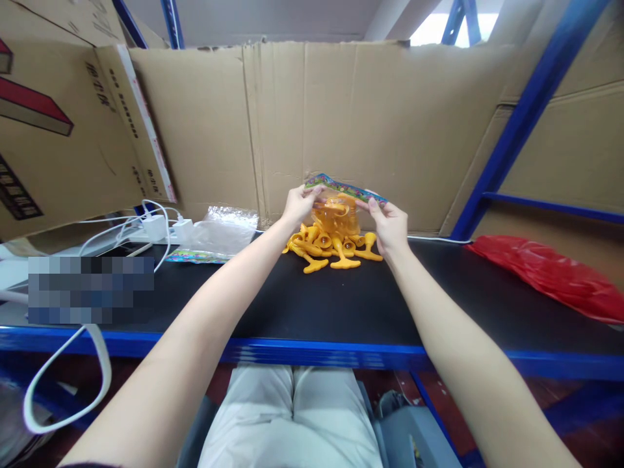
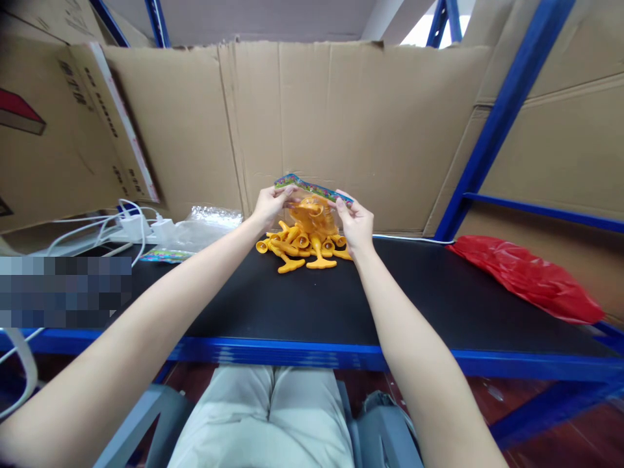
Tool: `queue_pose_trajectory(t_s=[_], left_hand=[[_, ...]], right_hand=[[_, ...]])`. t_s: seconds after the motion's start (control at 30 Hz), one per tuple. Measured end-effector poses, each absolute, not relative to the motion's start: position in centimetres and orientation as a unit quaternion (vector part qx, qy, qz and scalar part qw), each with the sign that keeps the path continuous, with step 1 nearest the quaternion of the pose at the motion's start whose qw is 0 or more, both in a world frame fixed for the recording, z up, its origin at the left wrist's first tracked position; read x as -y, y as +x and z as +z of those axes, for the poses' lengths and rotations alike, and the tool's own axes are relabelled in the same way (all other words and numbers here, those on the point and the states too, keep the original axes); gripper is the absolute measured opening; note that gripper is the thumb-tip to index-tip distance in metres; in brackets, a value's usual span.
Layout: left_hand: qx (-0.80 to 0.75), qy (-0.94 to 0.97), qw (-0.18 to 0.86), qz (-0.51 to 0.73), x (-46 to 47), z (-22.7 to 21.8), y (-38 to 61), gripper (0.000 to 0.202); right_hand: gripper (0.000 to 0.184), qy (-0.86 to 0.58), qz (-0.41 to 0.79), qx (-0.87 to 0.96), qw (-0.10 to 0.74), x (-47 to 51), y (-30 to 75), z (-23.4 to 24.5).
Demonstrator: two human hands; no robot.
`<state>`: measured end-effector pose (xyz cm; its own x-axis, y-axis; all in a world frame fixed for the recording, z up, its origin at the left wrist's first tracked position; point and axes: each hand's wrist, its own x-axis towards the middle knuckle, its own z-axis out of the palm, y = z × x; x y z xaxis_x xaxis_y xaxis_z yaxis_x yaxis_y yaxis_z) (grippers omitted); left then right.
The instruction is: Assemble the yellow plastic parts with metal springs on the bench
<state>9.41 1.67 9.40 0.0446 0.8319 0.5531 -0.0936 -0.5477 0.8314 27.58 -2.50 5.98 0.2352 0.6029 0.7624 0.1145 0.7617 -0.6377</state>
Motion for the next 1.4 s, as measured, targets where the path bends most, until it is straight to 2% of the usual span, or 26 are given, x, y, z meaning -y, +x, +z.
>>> queue_pose_trajectory(t_s=[0.2,0.3,0.4,0.63,0.77,0.93,1.07,1.2,1.4], left_hand=[[-0.331,0.67,0.414,0.52,-0.9,6.9,7.6,0.055],[-0.363,0.678,0.421,0.481,-0.9,6.1,7.4,0.038],[-0.395,0.653,0.407,0.501,-1.0,6.2,8.1,0.021],[-0.34,0.606,0.372,0.615,-2.0,7.3,10.0,0.008],[-0.287,0.604,0.349,0.656,-2.4,7.9,9.9,0.014],[-0.349,0.613,0.399,0.586,-1.3,7.7,9.1,0.031],[-0.325,0.668,0.423,0.519,-0.5,6.9,8.3,0.046],[-0.347,0.682,0.404,0.501,-0.8,6.8,8.1,0.028],[-0.379,0.621,0.39,0.564,-1.5,7.5,9.5,0.01]], right_hand=[[0.047,-0.29,0.235,0.581,0.723,2.2,27.4,5.6],[0.05,-0.305,0.243,0.588,0.709,2.3,27.3,5.4],[0.051,-0.322,0.244,0.596,0.694,2.3,27.3,5.2],[0.043,-0.327,0.139,0.606,0.712,2.8,26.9,5.3],[0.043,-0.323,0.084,0.603,0.725,3.1,26.6,5.6],[0.043,-0.306,0.177,0.595,0.722,3.1,26.5,5.7],[0.047,-0.303,0.201,0.573,0.734,3.0,26.6,5.7],[0.049,-0.31,0.212,0.574,0.728,2.7,26.9,5.6],[0.047,-0.319,0.192,0.594,0.713,2.2,27.3,5.5]])
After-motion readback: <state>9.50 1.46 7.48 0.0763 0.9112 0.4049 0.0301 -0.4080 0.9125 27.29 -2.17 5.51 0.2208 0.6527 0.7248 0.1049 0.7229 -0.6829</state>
